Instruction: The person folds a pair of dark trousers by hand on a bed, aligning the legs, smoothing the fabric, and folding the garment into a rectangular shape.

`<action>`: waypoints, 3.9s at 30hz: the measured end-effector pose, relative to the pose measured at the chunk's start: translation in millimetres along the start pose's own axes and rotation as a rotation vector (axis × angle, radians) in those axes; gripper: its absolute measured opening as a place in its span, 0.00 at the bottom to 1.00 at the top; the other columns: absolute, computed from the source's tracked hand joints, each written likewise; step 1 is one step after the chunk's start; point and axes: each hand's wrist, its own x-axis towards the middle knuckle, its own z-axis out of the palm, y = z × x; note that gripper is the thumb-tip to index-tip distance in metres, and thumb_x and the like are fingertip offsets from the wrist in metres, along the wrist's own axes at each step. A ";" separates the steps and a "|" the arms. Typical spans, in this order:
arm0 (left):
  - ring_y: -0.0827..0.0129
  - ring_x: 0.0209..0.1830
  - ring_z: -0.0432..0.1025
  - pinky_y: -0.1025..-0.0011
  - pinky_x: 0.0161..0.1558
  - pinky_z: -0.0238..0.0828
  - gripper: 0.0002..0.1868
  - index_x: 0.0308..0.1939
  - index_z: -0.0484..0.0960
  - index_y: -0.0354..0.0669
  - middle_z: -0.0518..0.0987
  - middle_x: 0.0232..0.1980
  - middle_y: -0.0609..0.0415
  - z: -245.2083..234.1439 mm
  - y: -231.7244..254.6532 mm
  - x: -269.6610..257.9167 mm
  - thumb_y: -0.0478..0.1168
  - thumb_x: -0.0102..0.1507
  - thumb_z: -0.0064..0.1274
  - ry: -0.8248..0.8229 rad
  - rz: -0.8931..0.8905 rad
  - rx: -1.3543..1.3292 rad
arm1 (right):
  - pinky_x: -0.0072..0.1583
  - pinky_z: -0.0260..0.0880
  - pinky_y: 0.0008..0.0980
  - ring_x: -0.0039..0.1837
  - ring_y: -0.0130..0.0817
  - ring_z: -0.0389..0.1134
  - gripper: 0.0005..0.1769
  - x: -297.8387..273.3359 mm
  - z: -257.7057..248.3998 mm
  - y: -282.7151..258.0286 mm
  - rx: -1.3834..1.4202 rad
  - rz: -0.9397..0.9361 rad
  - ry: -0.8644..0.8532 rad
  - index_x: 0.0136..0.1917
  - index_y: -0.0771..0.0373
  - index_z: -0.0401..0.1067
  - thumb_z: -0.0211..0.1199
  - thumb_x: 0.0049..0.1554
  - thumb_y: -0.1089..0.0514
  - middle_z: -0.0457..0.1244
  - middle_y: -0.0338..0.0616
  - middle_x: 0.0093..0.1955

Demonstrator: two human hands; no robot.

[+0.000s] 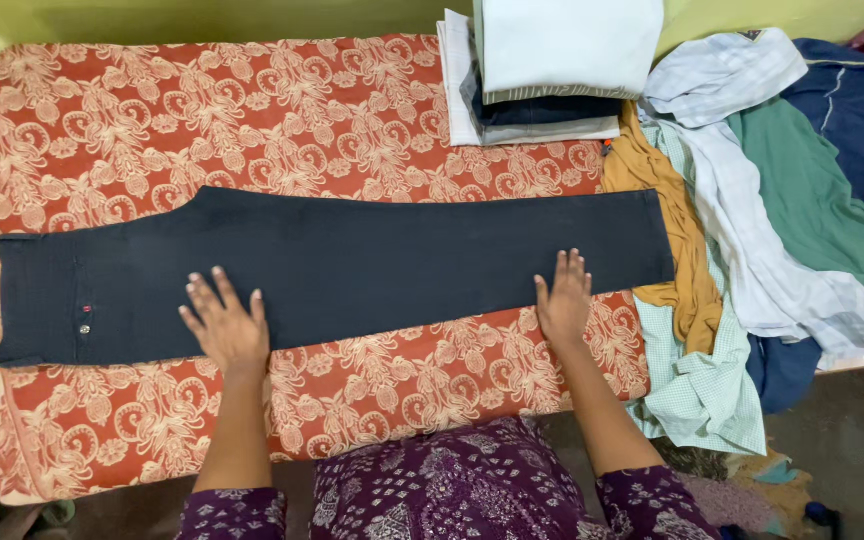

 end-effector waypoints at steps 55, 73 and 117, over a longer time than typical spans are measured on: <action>0.56 0.72 0.62 0.48 0.75 0.48 0.23 0.58 0.81 0.42 0.74 0.65 0.48 -18.3 -50.8 174.2 0.55 0.70 0.51 -0.062 0.116 -0.312 | 0.81 0.35 0.56 0.86 0.49 0.42 0.34 5.7 99.8 -378.0 0.219 -0.139 0.110 0.82 0.65 0.52 0.51 0.67 0.49 0.44 0.54 0.85; 0.55 0.64 0.66 0.51 0.69 0.56 0.22 0.59 0.78 0.43 0.76 0.59 0.46 -19.5 -23.0 187.7 0.41 0.61 0.61 0.071 0.343 -0.412 | 0.82 0.41 0.54 0.85 0.46 0.46 0.37 0.7 117.8 -492.8 0.250 -0.451 -0.073 0.80 0.63 0.55 0.55 0.59 0.59 0.48 0.51 0.84; 0.54 0.82 0.47 0.49 0.79 0.37 0.35 0.78 0.60 0.38 0.55 0.82 0.43 -4.6 23.2 17.5 0.51 0.70 0.43 -0.140 0.519 -0.202 | 0.81 0.39 0.56 0.84 0.50 0.48 0.27 -42.6 59.9 -286.8 0.290 -0.228 0.048 0.75 0.66 0.61 0.50 0.65 0.57 0.51 0.56 0.82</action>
